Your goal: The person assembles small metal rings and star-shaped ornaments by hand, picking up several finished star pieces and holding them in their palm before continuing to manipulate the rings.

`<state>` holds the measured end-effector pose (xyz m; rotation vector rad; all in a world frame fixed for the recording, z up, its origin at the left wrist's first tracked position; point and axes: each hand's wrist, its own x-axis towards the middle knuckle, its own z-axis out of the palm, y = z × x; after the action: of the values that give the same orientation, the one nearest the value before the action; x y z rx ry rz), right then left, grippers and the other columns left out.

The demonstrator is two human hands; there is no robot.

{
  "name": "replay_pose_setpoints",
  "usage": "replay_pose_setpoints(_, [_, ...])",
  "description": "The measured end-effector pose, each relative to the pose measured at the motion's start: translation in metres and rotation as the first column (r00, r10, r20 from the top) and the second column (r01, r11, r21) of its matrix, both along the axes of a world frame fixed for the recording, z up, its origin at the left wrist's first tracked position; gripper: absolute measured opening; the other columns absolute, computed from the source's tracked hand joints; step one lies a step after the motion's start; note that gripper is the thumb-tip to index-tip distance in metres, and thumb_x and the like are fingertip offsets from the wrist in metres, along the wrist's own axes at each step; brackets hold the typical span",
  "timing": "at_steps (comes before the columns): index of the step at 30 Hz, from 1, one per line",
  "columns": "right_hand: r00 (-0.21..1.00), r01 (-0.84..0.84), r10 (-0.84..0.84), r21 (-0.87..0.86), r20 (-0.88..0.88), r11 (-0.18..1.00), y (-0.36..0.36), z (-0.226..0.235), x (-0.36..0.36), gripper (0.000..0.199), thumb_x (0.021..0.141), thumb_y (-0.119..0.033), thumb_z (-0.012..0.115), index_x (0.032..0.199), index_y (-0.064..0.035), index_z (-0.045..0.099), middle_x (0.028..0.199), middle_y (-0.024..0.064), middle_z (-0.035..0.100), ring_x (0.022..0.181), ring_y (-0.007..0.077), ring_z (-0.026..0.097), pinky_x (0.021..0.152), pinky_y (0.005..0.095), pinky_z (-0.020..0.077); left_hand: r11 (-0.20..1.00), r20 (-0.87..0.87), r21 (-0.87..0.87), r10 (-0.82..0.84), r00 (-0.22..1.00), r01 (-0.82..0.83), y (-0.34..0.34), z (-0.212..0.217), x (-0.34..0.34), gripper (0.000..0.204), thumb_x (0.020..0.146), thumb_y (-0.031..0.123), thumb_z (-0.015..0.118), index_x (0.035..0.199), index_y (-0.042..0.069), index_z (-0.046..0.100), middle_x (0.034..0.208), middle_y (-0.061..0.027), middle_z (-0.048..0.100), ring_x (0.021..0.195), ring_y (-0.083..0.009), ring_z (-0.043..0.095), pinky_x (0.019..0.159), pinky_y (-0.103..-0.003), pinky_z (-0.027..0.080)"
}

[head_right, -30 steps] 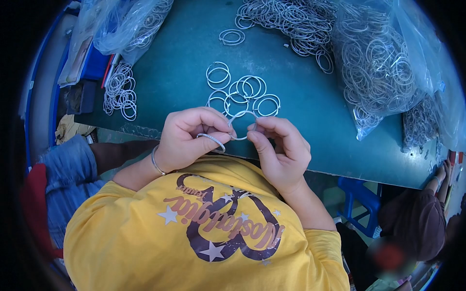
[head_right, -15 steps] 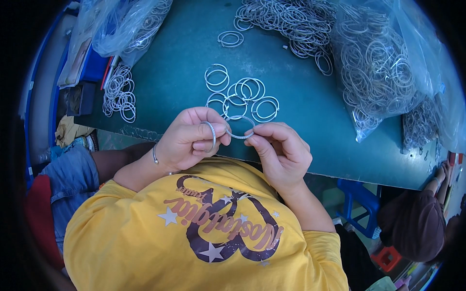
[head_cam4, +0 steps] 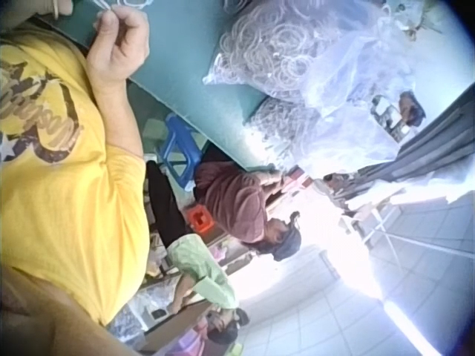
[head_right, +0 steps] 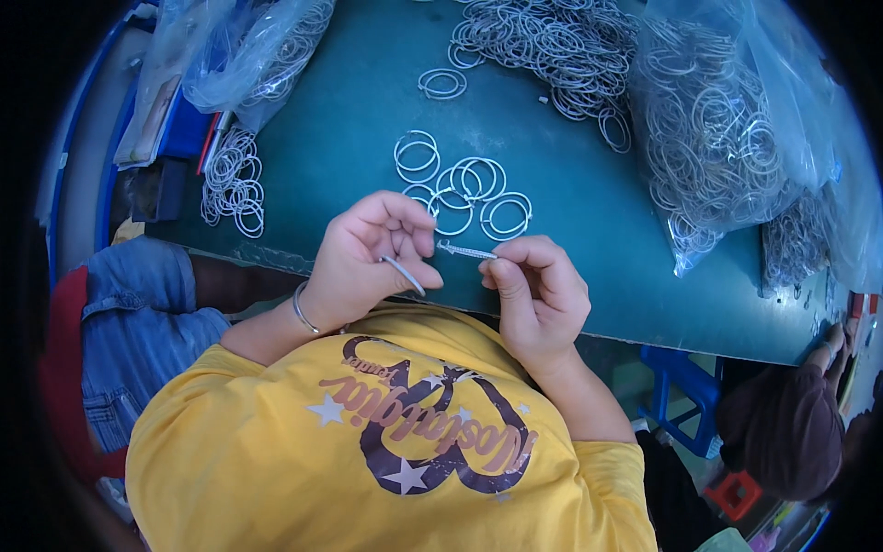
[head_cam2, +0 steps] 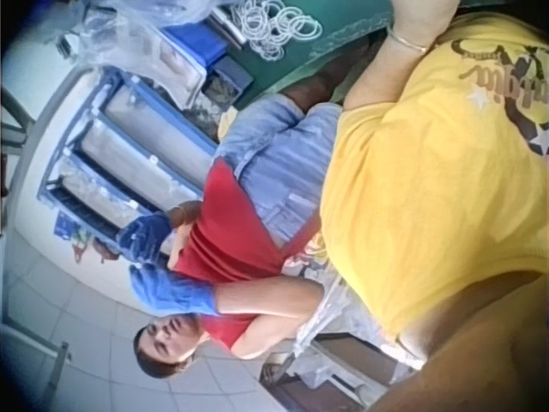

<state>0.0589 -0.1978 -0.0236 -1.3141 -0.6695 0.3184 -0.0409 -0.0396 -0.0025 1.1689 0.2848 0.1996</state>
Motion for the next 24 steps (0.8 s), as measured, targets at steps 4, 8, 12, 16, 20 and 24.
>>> replay_pose_setpoints(4, [0.987,-0.159,0.158,-0.02,-0.041,0.987,0.009,0.01,-0.003,0.004,0.086,0.002,0.059,0.09,0.0031,0.058,0.079,0.0068,0.061,0.064,0.0088,0.057,0.058,0.019,0.0465,0.939,0.084,0.345,-0.018,0.996,-0.012,0.011,-0.003,-0.005,0.018,0.076,-0.006,0.068,0.092,-0.001,0.061,0.09,-0.0059,0.057,0.077,-0.0082,0.056,0.066,-0.019,0.045])
replay_pose_setpoints(8, [0.949,-0.093,0.168,-0.273,0.266,0.958,0.03,0.023,0.016,0.007,0.081,0.001,0.063,0.087,0.0016,0.061,0.079,0.0107,0.06,0.067,0.0189,0.059,0.058,0.0254,0.0461,0.961,0.102,0.105,0.247,0.964,-0.257,0.027,-0.001,-0.006,0.013,0.09,0.012,0.056,0.096,0.002,0.06,0.094,-0.01,0.062,0.082,-0.0161,0.06,0.072,-0.026,0.05])
replay_pose_setpoints(12, [0.66,0.005,0.377,-0.505,0.65,0.863,0.06,0.04,0.024,0.02,0.073,-0.008,0.069,0.09,-0.0007,0.06,0.087,0.0116,0.057,0.081,0.0279,0.055,0.068,0.0361,0.0432,0.926,0.053,-0.163,0.354,0.934,-0.342,0.077,0.022,-0.009,0.016,0.09,0.008,0.052,0.104,0.001,0.055,0.089,-0.0124,0.062,0.074,-0.019,0.063,0.058,-0.027,0.053])
replay_pose_setpoints(16, [0.551,0.125,0.474,-0.63,0.686,0.767,0.069,0.04,0.021,0.03,0.066,-0.015,0.073,0.09,-0.0027,0.059,0.092,0.0107,0.055,0.087,0.0289,0.052,0.072,0.0389,0.0392,0.876,0.179,0.096,0.451,0.874,-0.472,0.141,0.068,0.007,0.016,0.088,0.004,0.048,0.099,-0.002,0.058,0.086,-0.0115,0.061,0.058,-0.0124,0.055,0.044,-0.021,0.042])
replay_pose_setpoints(20, [0.587,0.09,0.407,-0.557,0.7,0.826,0.069,0.038,0.023,0.021,0.068,-0.01,0.072,0.083,-0.0033,0.061,0.088,0.0106,0.056,0.081,0.0283,0.053,0.069,0.0377,0.0411,0.319,0.335,0.73,0.605,0.722,-0.605,0.215,0.099,0.024,0.025,0.085,0.001,0.042,0.101,-0.001,0.06,0.09,-0.0109,0.063,0.068,-0.0124,0.056,0.054,-0.021,0.044])
replay_pose_setpoints(24, [0.832,-0.103,0.319,-0.438,0.454,0.893,0.071,0.032,0.032,0.005,0.075,-0.002,0.066,0.075,-0.0006,0.062,0.072,0.0124,0.056,0.066,0.0273,0.056,0.058,0.0323,0.0453,-0.126,0.186,0.982,0.608,0.772,-0.138,0.265,0.069,0.041,0.034,0.083,0.005,0.046,0.114,0.0,0.059,0.105,-0.0143,0.064,0.092,-0.0211,0.063,0.076,-0.03,0.05])
